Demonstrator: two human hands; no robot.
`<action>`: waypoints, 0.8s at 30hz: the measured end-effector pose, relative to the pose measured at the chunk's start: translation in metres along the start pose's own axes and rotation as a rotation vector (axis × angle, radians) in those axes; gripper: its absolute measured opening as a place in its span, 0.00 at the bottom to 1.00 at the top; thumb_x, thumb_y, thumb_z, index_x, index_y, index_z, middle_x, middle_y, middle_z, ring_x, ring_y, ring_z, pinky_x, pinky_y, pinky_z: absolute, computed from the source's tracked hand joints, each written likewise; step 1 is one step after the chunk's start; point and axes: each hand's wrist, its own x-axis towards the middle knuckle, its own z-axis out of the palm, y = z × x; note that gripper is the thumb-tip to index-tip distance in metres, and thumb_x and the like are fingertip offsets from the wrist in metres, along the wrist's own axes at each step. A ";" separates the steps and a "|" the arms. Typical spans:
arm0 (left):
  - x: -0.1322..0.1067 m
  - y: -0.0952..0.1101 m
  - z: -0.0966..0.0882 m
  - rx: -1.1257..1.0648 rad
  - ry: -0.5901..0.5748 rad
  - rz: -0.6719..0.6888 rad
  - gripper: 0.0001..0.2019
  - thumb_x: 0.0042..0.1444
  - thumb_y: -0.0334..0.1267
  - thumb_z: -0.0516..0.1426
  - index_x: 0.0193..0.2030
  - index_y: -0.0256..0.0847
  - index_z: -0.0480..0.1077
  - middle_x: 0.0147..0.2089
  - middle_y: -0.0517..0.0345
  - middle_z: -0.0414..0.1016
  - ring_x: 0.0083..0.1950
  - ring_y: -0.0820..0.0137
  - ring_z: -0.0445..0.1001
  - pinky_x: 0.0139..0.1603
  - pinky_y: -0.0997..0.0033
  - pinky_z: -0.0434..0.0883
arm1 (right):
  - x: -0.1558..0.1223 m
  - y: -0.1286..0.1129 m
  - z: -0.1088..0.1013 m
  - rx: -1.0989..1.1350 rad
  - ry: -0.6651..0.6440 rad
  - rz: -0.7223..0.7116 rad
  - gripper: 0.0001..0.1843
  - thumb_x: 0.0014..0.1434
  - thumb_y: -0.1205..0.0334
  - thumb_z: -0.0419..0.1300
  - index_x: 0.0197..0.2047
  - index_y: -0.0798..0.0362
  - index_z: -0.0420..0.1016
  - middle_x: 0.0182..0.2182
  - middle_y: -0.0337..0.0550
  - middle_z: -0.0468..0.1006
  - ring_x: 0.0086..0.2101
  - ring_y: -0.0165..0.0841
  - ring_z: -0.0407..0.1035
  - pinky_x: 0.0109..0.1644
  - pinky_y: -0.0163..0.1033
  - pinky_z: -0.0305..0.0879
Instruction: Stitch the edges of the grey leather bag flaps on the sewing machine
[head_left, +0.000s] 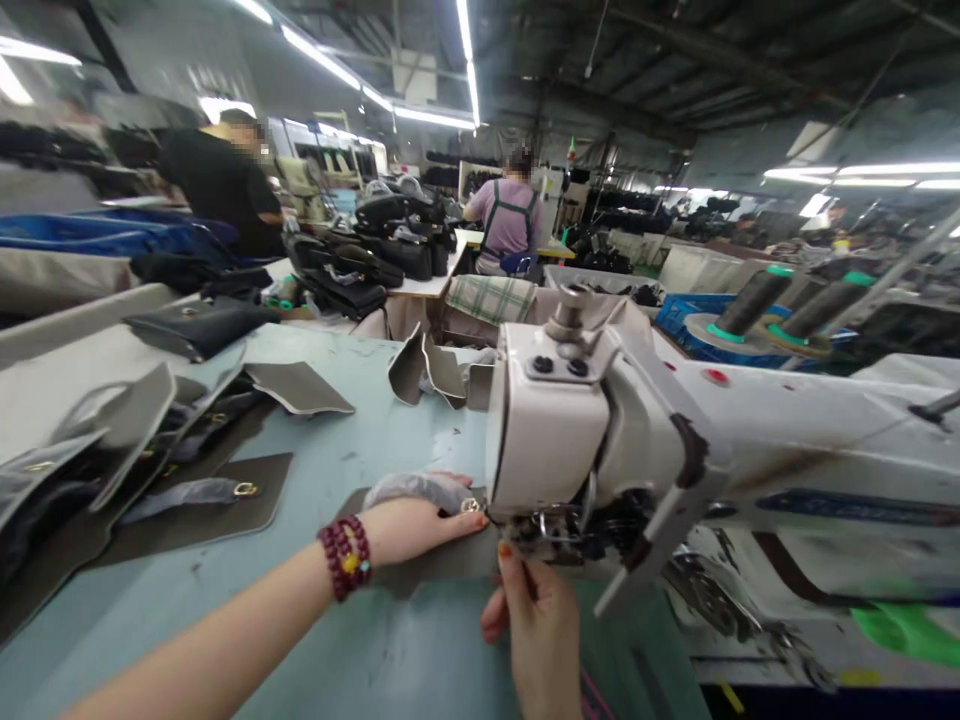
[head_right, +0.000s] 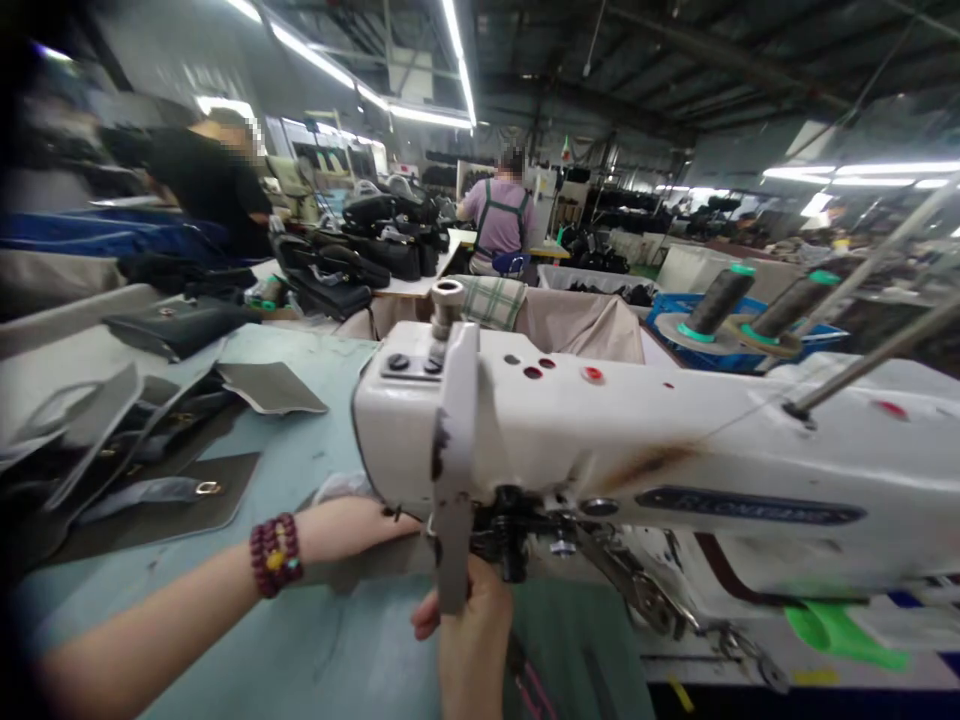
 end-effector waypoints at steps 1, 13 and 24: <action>-0.014 -0.001 0.005 0.003 0.017 -0.020 0.14 0.55 0.52 0.58 0.39 0.46 0.79 0.40 0.52 0.82 0.44 0.59 0.78 0.49 0.65 0.72 | 0.000 -0.003 -0.001 -0.035 0.001 -0.006 0.29 0.60 0.37 0.55 0.20 0.53 0.70 0.11 0.39 0.71 0.13 0.29 0.66 0.22 0.29 0.64; -0.076 0.037 0.123 -1.734 0.077 -0.479 0.24 0.44 0.58 0.67 0.28 0.37 0.71 0.28 0.59 0.64 0.31 0.72 0.63 0.30 0.74 0.62 | 0.004 -0.003 -0.007 -0.275 0.042 -0.182 0.30 0.65 0.42 0.53 0.17 0.51 0.64 0.09 0.38 0.67 0.12 0.29 0.62 0.21 0.31 0.58; -0.058 0.018 0.076 -0.723 -0.169 -0.686 0.32 0.49 0.72 0.51 0.17 0.44 0.52 0.20 0.65 0.49 0.27 0.71 0.48 0.32 0.68 0.48 | -0.011 -0.011 -0.012 -0.019 -0.083 -0.112 0.24 0.65 0.44 0.54 0.27 0.55 0.72 0.18 0.41 0.75 0.21 0.31 0.71 0.28 0.30 0.66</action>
